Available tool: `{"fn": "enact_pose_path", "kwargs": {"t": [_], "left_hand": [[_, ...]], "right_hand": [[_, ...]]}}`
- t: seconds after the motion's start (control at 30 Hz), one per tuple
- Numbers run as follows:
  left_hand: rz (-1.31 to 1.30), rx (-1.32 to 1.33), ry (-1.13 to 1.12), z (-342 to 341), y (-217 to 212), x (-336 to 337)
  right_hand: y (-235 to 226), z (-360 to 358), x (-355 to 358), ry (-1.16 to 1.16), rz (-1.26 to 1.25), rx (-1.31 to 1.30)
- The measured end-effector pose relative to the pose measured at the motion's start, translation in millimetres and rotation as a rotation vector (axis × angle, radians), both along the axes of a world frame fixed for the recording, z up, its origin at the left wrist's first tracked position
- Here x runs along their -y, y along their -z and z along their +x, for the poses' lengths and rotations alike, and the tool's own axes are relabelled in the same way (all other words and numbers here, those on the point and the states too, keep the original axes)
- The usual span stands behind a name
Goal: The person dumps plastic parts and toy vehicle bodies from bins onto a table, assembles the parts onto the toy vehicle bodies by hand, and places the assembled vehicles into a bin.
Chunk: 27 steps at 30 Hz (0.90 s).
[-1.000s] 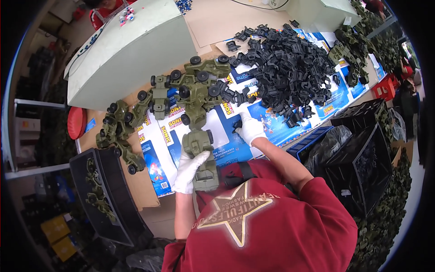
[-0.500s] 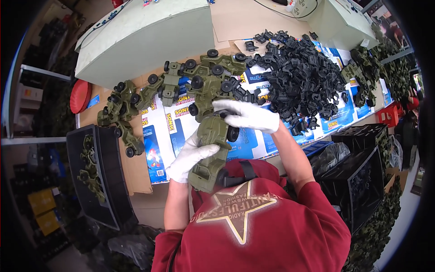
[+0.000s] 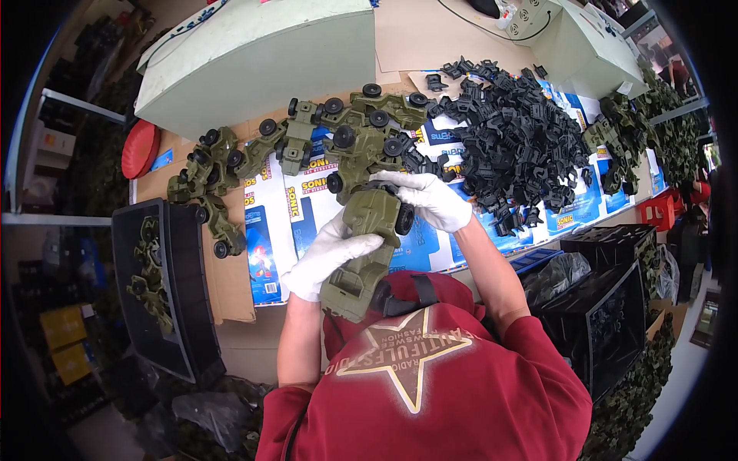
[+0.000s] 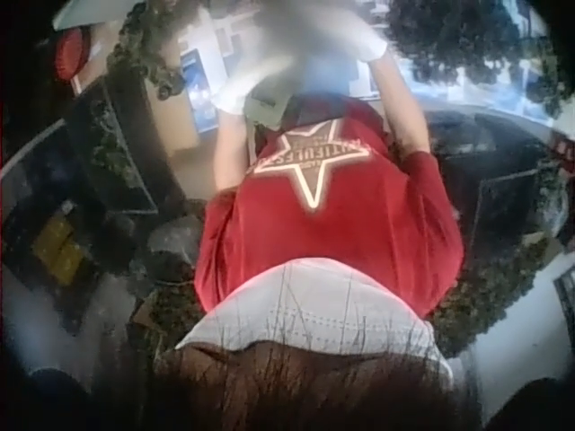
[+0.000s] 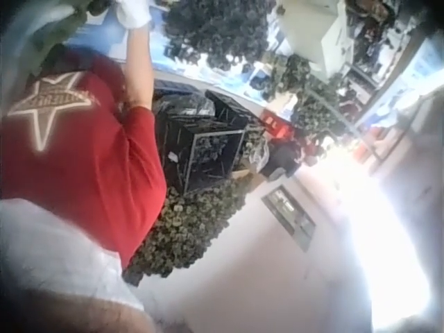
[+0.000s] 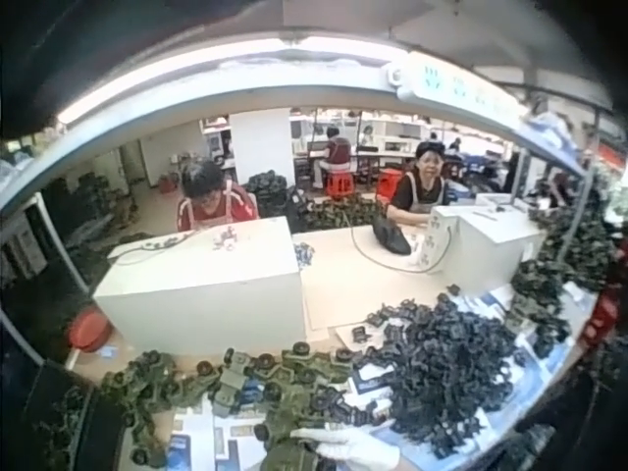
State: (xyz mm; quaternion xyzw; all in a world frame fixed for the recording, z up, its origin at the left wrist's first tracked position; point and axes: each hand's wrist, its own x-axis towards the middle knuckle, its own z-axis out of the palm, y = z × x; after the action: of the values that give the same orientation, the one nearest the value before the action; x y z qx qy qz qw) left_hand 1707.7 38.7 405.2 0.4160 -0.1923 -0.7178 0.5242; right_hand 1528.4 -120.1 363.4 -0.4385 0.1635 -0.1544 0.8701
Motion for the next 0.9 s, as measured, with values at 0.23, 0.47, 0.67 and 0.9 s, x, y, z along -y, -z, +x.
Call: {"fn": "enact_pose_path", "kwargs": {"t": [0.23, 0.47, 0.67, 0.9], "left_hand": [[-0.018, 0.018, -0.018, -2, -2, -2], [-0.029, 0.025, -0.013, -1, 2, -2], [-0.029, -0.029, -0.008, 2, 6, -2], [-0.026, -0.033, -0.05, -2, 7, -1]], "right_hand": [[-2, 0, -5, 0.011, -0.033, 0.042], [-2, -1, -3, 0.011, -0.041, 0.068], [1, 0, 0, 0.023, -0.031, 0.067], [-3, 2, 7, -0.028, -0.232, 0.016]]}}
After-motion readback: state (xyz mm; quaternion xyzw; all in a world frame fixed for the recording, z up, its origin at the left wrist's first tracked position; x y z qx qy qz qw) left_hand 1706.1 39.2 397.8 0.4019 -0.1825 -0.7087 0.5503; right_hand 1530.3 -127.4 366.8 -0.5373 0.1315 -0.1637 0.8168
